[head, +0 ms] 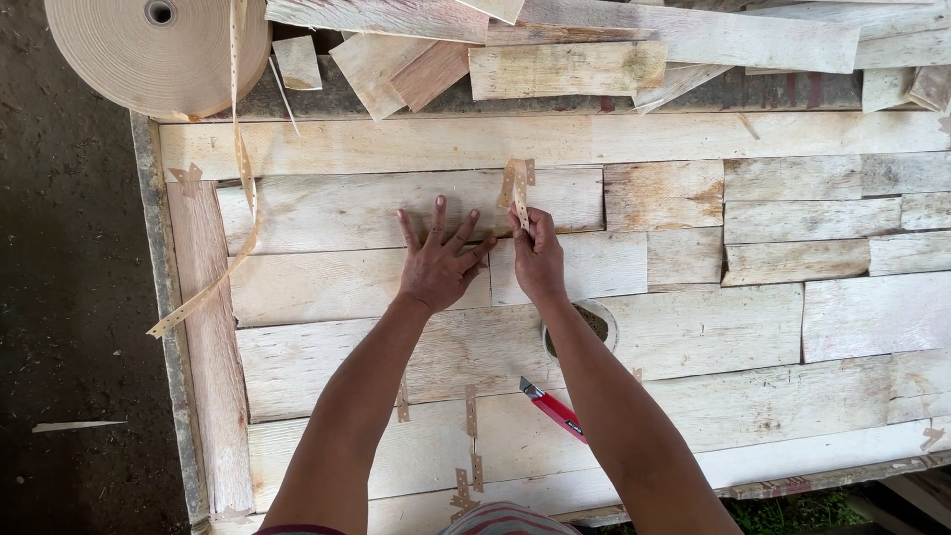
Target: The person arranges wooden planks on a flat surface and secures them using a utility knife to cut and apply strips of adhesive tape. The person repeatedly measures, cuts, and tapes the planks to hold them in place.
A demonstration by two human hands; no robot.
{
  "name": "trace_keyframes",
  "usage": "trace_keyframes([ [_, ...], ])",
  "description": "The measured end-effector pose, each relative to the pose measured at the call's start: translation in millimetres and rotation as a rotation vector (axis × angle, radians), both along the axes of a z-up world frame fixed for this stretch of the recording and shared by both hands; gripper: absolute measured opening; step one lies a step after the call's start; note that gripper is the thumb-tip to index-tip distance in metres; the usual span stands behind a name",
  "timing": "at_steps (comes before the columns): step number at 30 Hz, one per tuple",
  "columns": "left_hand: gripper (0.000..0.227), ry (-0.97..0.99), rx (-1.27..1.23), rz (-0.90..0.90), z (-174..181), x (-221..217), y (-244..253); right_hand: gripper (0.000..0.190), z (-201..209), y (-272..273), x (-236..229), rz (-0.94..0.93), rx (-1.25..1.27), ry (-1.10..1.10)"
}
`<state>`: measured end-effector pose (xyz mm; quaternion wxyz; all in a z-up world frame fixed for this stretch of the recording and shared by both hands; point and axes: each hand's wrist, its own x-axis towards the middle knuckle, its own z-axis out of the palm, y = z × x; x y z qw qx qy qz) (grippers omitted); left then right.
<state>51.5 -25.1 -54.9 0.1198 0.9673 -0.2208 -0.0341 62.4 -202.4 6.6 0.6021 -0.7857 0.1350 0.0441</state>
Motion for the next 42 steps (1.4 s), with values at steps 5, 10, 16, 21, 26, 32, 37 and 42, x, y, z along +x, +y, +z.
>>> trace_keyframes([
  [5, 0.044, -0.041, -0.024, -0.010, -1.1, -0.6, 0.7, 0.028, -4.8, -1.8, 0.4, -0.006, 0.021, -0.005],
  [10, 0.044, -0.059, -0.025, -0.030, 1.3, 0.7, 1.8, 0.027, -11.4, -2.7, 3.0, -0.025, 0.085, -0.031],
  [16, 0.043, -0.099, -0.017, -0.063, -7.6, -1.7, 4.3, 0.027, -14.2, -3.4, 0.1, -0.044, 0.160, -0.050],
  [21, 0.042, -0.074, -0.014, -0.052, -3.6, 0.0, 2.9, 0.026, -9.0, -2.4, 3.3, -0.054, 0.139, -0.012],
  [26, 0.040, -0.048, -0.020, -0.032, -8.4, 1.4, 2.0, 0.026, -7.4, -4.2, 5.0, -0.045, 0.146, 0.019],
  [32, 0.036, -0.265, -0.187, 0.041, -30.0, -3.8, 1.1, 0.026, -5.6, 2.6, -2.7, -0.106, 0.259, 0.077],
  [37, 0.022, -0.343, -0.295, 0.138, -22.3, -24.0, 9.2, 0.021, 19.5, 23.0, -58.0, -0.134, 0.354, 0.214],
  [42, 0.015, -0.264, -0.424, 0.347, -4.7, -83.1, 24.5, 0.034, 13.3, 49.7, -140.6, -0.132, 0.488, 0.319],
])
